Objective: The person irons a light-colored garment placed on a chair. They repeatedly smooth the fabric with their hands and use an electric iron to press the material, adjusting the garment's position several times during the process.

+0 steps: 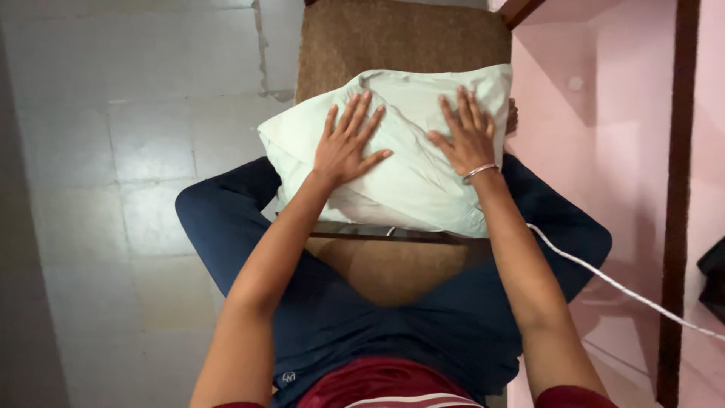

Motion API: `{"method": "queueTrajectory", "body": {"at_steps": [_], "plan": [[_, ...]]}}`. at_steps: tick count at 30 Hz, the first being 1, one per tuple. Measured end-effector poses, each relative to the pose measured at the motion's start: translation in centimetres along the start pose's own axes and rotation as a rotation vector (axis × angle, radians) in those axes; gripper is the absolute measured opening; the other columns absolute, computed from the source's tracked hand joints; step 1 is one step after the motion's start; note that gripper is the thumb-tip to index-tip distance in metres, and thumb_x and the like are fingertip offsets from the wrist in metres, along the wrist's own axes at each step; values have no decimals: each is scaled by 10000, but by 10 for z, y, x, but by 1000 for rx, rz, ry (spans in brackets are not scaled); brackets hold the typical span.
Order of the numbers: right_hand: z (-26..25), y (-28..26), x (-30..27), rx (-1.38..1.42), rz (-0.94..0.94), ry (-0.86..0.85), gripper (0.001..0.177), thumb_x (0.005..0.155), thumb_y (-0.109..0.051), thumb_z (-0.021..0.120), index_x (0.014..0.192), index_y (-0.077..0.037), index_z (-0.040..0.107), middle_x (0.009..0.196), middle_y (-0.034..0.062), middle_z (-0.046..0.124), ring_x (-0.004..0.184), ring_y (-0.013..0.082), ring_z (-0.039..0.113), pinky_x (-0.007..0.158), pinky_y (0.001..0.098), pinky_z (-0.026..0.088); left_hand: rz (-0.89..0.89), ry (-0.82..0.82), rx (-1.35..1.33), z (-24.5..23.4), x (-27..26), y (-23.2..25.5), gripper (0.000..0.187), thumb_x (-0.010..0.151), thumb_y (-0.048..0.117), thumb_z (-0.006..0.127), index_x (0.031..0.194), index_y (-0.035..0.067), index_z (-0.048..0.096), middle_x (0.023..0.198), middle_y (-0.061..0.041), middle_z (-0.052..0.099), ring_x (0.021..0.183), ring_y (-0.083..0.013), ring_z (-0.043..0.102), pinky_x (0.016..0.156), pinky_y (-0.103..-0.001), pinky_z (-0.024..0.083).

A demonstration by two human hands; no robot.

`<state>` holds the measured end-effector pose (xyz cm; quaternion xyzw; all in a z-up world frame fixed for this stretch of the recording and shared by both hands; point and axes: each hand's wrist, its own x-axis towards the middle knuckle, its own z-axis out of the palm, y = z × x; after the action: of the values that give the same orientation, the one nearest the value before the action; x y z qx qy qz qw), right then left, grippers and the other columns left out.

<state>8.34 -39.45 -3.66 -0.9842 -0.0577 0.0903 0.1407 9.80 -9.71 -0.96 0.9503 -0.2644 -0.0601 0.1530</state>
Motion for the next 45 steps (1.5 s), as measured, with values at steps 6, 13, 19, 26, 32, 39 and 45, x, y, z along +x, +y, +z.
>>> {"method": "queueTrajectory", "body": {"at_steps": [6,13,19,26,32,39,45], "plan": [[-6,49,12,60,233,133,812,1058,-686,470,1667,-212,219,1739,182,100,1613,367,126,1237,621,146,21,0,26,-14,-5,2,882,941,790,408,1638,264,288,1709,-92,171,1573,-278,131,1240,-576,74],[7,21,27,-60,-62,38,765,1050,-625,483,1688,-304,208,1760,119,80,1618,324,95,1236,627,134,71,-45,-80,10,47,26,789,1013,690,433,1616,187,359,1721,-91,222,1593,-271,220,1289,-541,163],[19,50,20,6,25,53,811,1035,-627,484,1687,-251,180,1752,148,92,1606,346,112,1245,610,130,137,11,-6,42,97,39,772,1041,679,357,1654,214,287,1739,-70,169,1602,-244,157,1279,-548,138],[13,98,56,394,611,-19,878,1008,-726,401,1700,-246,152,1674,202,265,1505,405,330,1251,541,250,-5,-187,77,-7,92,49,885,916,799,347,1636,309,188,1707,-66,75,1572,-273,59,1229,-618,74],[9,74,65,234,252,298,600,1032,-531,587,1532,-225,455,1601,125,403,1442,398,384,1104,546,359,-145,-252,57,-9,130,45,837,920,708,484,1556,178,360,1610,-107,333,1506,-301,262,1176,-643,165],[-10,53,104,295,-111,317,239,796,-272,873,987,-172,769,1153,63,622,1126,320,523,978,475,317,-136,-188,121,33,166,-34,485,954,411,616,1318,94,568,1347,-104,586,1317,-296,473,1097,-535,306],[5,71,124,163,-188,177,99,966,-166,768,965,-139,672,1050,2,650,1097,249,554,1025,454,369,-74,-77,73,38,155,-46,371,1069,388,588,1206,44,619,1247,-111,630,1242,-287,552,1060,-454,397]]}}
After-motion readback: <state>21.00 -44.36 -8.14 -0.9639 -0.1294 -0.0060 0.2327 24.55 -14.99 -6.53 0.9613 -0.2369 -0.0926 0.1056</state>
